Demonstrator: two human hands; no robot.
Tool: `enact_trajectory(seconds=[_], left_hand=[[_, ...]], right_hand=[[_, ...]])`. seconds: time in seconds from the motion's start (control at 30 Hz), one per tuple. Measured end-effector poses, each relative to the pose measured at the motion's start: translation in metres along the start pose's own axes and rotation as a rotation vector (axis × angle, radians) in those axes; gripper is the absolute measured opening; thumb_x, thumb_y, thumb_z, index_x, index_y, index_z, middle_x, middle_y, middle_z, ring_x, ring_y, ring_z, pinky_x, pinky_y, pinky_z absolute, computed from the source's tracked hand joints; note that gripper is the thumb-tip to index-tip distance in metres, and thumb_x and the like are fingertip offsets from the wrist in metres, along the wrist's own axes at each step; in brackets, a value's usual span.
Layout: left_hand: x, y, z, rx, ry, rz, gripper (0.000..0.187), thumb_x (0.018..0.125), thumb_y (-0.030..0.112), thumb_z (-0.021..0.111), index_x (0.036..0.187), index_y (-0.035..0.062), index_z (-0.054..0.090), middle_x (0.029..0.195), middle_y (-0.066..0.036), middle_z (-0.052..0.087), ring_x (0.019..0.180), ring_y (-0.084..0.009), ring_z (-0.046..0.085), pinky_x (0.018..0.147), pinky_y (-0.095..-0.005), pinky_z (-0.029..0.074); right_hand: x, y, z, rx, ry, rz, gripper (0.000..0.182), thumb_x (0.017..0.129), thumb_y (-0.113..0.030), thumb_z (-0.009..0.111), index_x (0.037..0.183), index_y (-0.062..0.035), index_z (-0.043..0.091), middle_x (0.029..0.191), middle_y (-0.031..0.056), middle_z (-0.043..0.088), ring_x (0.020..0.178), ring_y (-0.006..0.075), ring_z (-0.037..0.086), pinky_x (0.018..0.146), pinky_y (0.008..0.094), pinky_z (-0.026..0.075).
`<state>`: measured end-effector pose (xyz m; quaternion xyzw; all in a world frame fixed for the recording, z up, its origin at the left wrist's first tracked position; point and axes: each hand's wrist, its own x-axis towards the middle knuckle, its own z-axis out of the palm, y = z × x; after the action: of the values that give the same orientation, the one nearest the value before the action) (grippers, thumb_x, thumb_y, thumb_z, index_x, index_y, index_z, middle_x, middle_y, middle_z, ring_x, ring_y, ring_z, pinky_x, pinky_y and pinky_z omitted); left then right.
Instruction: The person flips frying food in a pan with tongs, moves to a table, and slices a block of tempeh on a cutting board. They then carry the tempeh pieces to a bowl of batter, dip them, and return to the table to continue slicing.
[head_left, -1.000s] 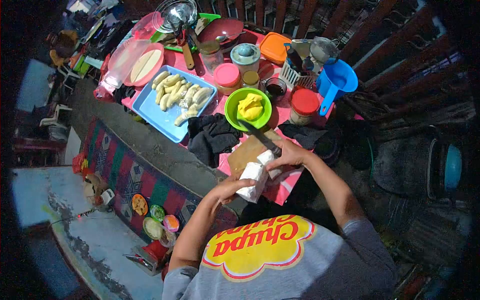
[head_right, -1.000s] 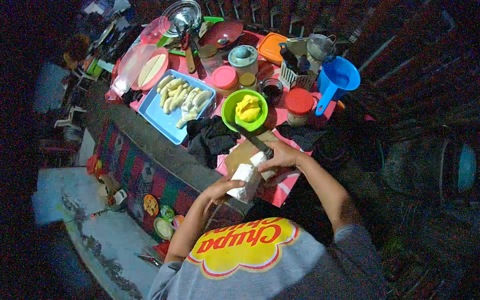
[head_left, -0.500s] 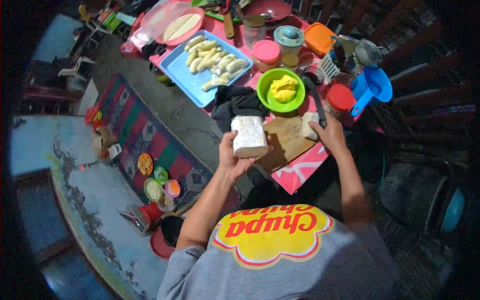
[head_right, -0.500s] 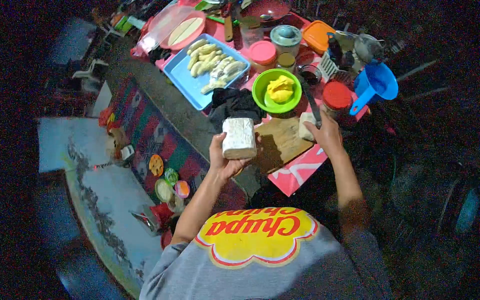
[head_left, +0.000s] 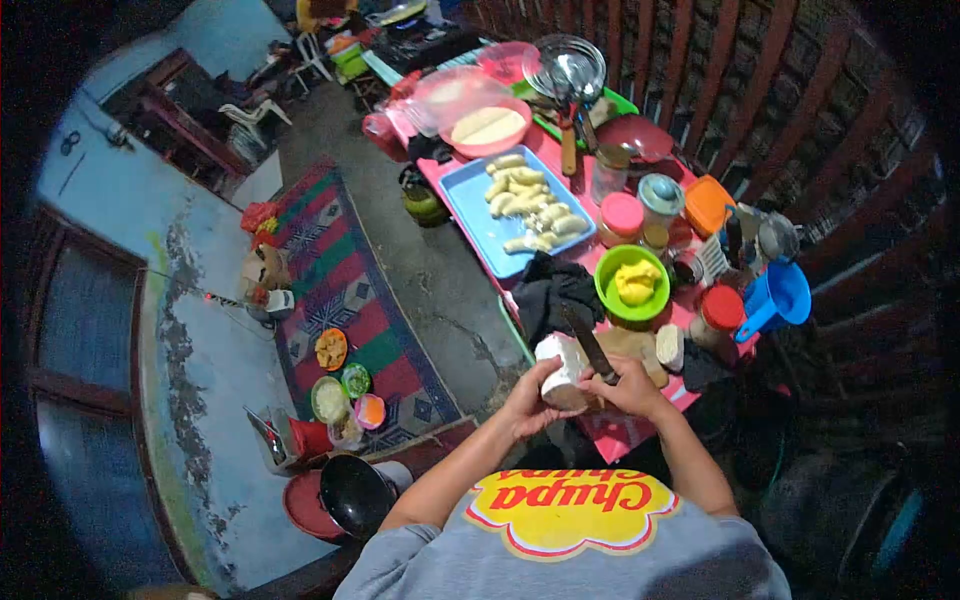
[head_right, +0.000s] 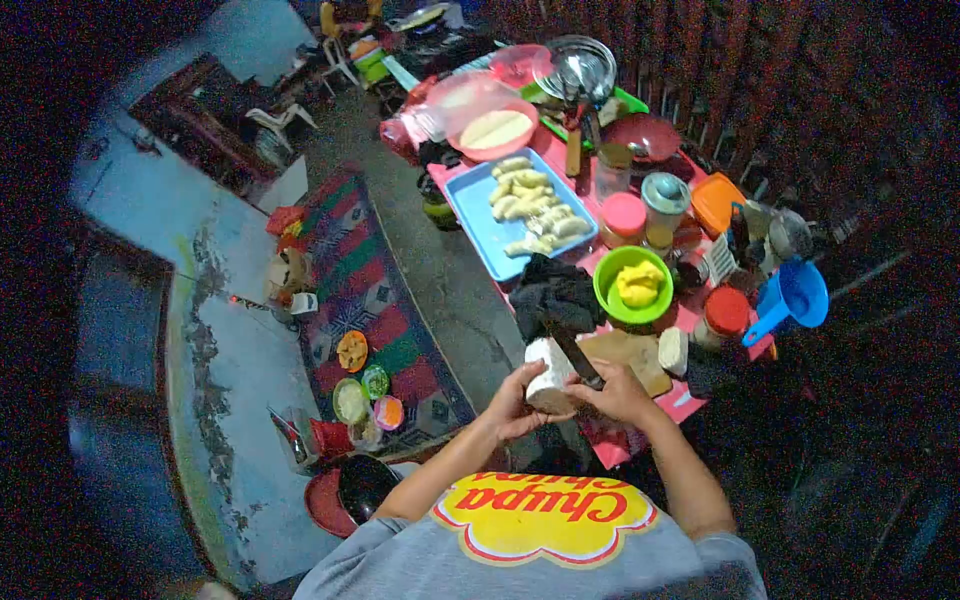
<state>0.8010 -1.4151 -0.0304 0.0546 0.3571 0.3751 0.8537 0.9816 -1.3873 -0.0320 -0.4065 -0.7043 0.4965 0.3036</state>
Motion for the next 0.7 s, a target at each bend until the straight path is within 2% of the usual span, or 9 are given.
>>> enact_trajectory(seconds=[0.1, 0.17, 0.23, 0.3, 0.5, 0.57, 0.6, 0.63, 0.7], left_hand=[[-0.010, 0.001, -0.002, -0.033, -0.007, 0.027, 0.039, 0.082, 0.031, 0.048, 0.113, 0.0076, 0.041, 0.104, -0.010, 0.053, 0.090, -0.0234, 0.056, 0.076, -0.0440, 0.048], [-0.011, -0.003, -0.010, -0.039, 0.002, 0.046, 0.037, 0.082, 0.029, 0.050, 0.111, 0.0073, 0.043, 0.105, -0.010, 0.053, 0.089, -0.0236, 0.056, 0.076, -0.0443, 0.048], [-0.004, -0.006, -0.018, -0.088, 0.103, 0.029, 0.036, 0.078, 0.028, 0.054, 0.106, 0.0061, 0.047, 0.100, -0.010, 0.055, 0.091, -0.0230, 0.054, 0.080, -0.0450, 0.045], [-0.008, -0.004, -0.007, -0.044, 0.206, 0.154, 0.030, 0.077, 0.030, 0.056, 0.098, 0.0096, 0.051, 0.095, -0.008, 0.056, 0.084, -0.0202, 0.056, 0.078, -0.0434, 0.047], [0.004, 0.010, -0.026, -0.058, 0.294, 0.267, 0.032, 0.075, 0.031, 0.057, 0.099, 0.0109, 0.049, 0.094, -0.009, 0.055, 0.083, -0.0215, 0.056, 0.072, -0.0428, 0.049], [-0.005, 0.028, -0.019, -0.199, 0.400, 0.313, 0.035, 0.075, 0.031, 0.056, 0.102, 0.0109, 0.046, 0.098, -0.011, 0.052, 0.085, -0.0251, 0.055, 0.070, -0.0439, 0.049], [-0.009, 0.037, -0.016, -0.214, 0.417, 0.364, 0.038, 0.076, 0.032, 0.055, 0.104, 0.0095, 0.044, 0.100, -0.013, 0.051, 0.088, -0.0282, 0.054, 0.071, -0.0457, 0.049], [-0.011, 0.046, -0.021, -0.251, 0.423, 0.394, 0.038, 0.076, 0.034, 0.054, 0.103, 0.0093, 0.044, 0.099, -0.013, 0.051, 0.089, -0.0281, 0.054, 0.071, -0.0460, 0.049], [-0.010, 0.063, -0.041, -0.247, 0.324, 0.456, 0.043, 0.076, 0.038, 0.054, 0.105, 0.0098, 0.044, 0.103, -0.014, 0.050, 0.092, -0.0298, 0.053, 0.073, -0.0467, 0.048]], right_hand=[[0.003, -0.004, 0.006, 0.050, -0.029, 0.004, 0.017, 0.069, -0.016, 0.067, 0.079, -0.0033, 0.061, 0.076, 0.0072, 0.061, 0.071, 0.0145, 0.057, 0.066, 0.0289, 0.044], [0.006, -0.007, 0.011, -0.097, 0.016, -0.075, 0.026, 0.070, -0.018, 0.063, 0.091, -0.0033, 0.059, 0.078, 0.0138, 0.060, 0.073, 0.0254, 0.059, 0.066, 0.0316, 0.045], [0.009, -0.012, 0.023, -0.226, 0.076, -0.105, 0.029, 0.069, -0.017, 0.062, 0.095, -0.0043, 0.057, 0.080, 0.0142, 0.059, 0.074, 0.0271, 0.058, 0.065, 0.0335, 0.045], [0.015, -0.016, 0.034, -0.468, 0.222, -0.146, 0.035, 0.069, -0.016, 0.061, 0.101, -0.0064, 0.053, 0.083, 0.0150, 0.056, 0.076, 0.0305, 0.056, 0.063, 0.0372, 0.045], [0.029, -0.026, 0.040, -0.489, 0.183, -0.064, 0.036, 0.073, -0.023, 0.057, 0.104, -0.0070, 0.051, 0.091, 0.0159, 0.057, 0.084, 0.0317, 0.055, 0.070, 0.0378, 0.045], [0.021, -0.037, 0.034, -0.526, 0.205, -0.122, 0.033, 0.076, -0.025, 0.056, 0.098, -0.0005, 0.054, 0.089, 0.0171, 0.058, 0.082, 0.0295, 0.057, 0.067, 0.0366, 0.045], [0.017, -0.054, 0.024, -0.447, 0.077, 0.024, 0.046, 0.079, -0.033, 0.053, 0.109, 0.0014, 0.048, 0.103, 0.0219, 0.054, 0.092, 0.0294, 0.055, 0.077, 0.0364, 0.044], [0.017, -0.052, 0.021, -0.446, 0.060, 0.041, 0.046, 0.079, -0.033, 0.053, 0.109, 0.0014, 0.048, 0.103, 0.0219, 0.054, 0.092, 0.0294, 0.055, 0.077, 0.0364, 0.044], [0.006, -0.028, 0.020, -0.327, -0.118, 0.142, 0.066, 0.077, -0.043, 0.051, 0.130, -0.0135, 0.023, 0.101, 0.0231, 0.053, 0.096, 0.0351, 0.052, 0.081, 0.0416, 0.041]])
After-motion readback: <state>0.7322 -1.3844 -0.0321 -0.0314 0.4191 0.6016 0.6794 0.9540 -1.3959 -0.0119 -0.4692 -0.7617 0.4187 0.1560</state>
